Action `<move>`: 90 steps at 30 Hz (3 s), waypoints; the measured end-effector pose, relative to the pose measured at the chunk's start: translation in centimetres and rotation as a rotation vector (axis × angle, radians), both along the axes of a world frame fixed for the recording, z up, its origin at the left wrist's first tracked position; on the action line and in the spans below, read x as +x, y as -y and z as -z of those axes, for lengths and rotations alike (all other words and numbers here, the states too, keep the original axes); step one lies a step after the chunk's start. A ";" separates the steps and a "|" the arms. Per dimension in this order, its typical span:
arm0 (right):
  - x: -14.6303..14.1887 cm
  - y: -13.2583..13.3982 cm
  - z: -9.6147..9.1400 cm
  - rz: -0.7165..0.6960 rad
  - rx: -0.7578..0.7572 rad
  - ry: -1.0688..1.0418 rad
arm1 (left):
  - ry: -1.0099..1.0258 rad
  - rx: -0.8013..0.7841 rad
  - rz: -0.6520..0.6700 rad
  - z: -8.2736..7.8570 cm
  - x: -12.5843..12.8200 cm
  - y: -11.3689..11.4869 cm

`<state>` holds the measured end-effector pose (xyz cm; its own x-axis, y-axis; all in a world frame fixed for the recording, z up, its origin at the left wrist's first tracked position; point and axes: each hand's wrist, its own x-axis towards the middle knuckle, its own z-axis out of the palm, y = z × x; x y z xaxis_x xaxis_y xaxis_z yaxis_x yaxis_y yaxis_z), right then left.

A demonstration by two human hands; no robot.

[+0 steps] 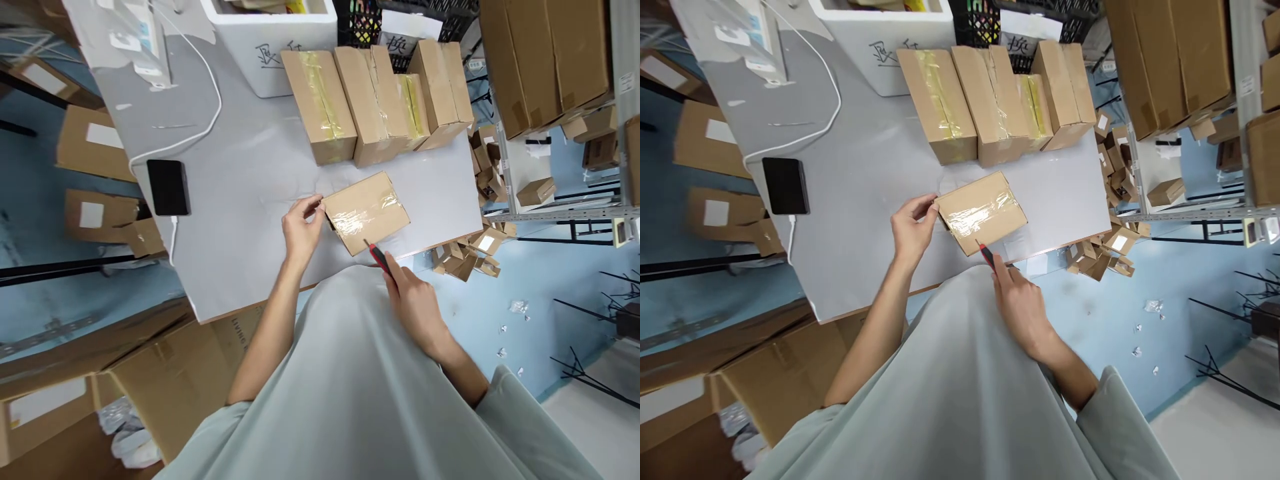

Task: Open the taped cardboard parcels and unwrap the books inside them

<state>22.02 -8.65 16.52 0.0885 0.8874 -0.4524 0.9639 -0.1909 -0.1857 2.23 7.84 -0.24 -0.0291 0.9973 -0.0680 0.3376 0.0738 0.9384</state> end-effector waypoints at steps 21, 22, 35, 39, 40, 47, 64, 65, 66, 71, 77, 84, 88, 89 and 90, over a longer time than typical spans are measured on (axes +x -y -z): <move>10.5 -5.7 5.2 0.156 0.157 -0.300 | -0.415 0.189 0.365 -3.7 12.8 -6.3; 10.6 -5.9 5.2 0.149 0.147 -0.299 | -0.422 0.195 0.366 -3.5 12.8 -6.2; 10.1 -9.7 5.9 0.084 0.005 -0.262 | -0.445 0.248 0.339 -2.0 12.5 -6.2; 9.8 -10.1 6.2 0.067 -0.026 -0.246 | -0.428 0.237 0.335 -2.0 12.6 -6.2; 9.7 -10.1 6.3 0.064 -0.032 -0.243 | -0.421 0.235 0.333 -2.0 12.6 -6.2; 9.4 -10.4 6.0 0.067 -0.049 -0.199 | -0.403 0.217 0.336 -2.2 12.6 -6.2; 8.8 -11.4 4.6 0.028 -0.113 -0.158 | -0.387 0.205 0.325 -2.2 12.7 -5.8; 8.8 -11.4 4.5 0.030 -0.114 -0.161 | -0.386 0.202 0.326 -2.2 12.7 -5.8; 8.9 -11.4 4.5 0.031 -0.115 -0.163 | -0.386 0.198 0.328 -2.2 12.7 -5.8; 8.9 -11.4 4.3 0.030 -0.126 -0.172 | -0.384 0.202 0.329 -2.2 12.7 -5.8; 8.9 -11.5 4.5 0.030 -0.122 -0.172 | -0.400 0.213 0.316 -2.1 12.8 -5.9; 9.2 -11.6 4.7 0.018 -0.137 -0.158 | -0.407 0.222 0.312 -2.0 12.7 -5.9; 9.0 -11.7 4.8 -0.003 -0.118 -0.129 | -0.412 0.206 0.312 -2.0 12.8 -5.9; 8.8 -11.8 4.8 -0.009 -0.116 -0.117 | -0.412 0.206 0.311 -2.0 12.8 -5.9; 8.6 -11.9 4.7 -0.015 -0.115 -0.104 | -0.411 0.207 0.311 -1.9 12.7 -6.0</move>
